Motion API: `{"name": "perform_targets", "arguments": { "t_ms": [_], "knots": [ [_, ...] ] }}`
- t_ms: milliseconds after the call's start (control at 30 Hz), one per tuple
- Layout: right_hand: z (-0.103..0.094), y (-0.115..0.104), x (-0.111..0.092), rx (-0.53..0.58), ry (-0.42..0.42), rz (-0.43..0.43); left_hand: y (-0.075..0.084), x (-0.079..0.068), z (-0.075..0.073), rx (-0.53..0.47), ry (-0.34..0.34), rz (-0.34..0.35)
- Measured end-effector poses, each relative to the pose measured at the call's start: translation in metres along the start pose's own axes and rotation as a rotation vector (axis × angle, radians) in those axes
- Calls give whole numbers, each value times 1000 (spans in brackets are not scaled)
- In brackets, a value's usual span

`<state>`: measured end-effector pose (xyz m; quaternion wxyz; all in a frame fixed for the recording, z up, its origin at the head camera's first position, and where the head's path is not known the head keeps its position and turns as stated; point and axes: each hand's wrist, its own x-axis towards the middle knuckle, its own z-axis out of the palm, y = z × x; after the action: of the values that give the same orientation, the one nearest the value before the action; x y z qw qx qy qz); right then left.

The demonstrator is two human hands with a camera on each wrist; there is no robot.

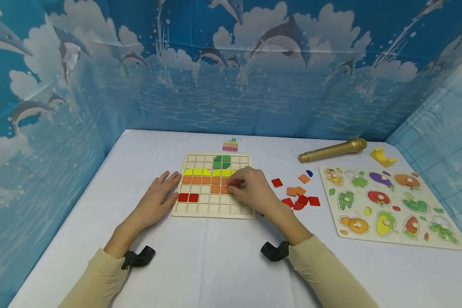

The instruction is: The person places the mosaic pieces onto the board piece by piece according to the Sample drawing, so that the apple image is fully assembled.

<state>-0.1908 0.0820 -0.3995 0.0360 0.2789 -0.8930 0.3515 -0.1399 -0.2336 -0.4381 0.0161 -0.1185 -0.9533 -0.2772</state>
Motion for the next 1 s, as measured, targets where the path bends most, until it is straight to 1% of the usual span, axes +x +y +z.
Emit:
{"name": "perform_targets", "arguments": {
  "t_ms": [100,233,367,533,700,833,1000],
  "knots": [
    [-15,8,-6,0,-4,57,1,0,0,1,2,1],
    [-35,20,-19,-40,1,127,0,0,0,2,0,1],
    [-53,35,-32,-78,23,157,-1,0,0,5,0,2],
    [-76,54,-48,-105,21,171,0,0,0,4,0,5],
    [-95,67,-63,-139,-16,177,0,0,0,1,1,6],
    [-101,76,-70,-172,-45,155,0,0,0,8,1,6],
    [-102,83,-71,-210,-62,135,0,0,0,7,4,6]
  ]
}}
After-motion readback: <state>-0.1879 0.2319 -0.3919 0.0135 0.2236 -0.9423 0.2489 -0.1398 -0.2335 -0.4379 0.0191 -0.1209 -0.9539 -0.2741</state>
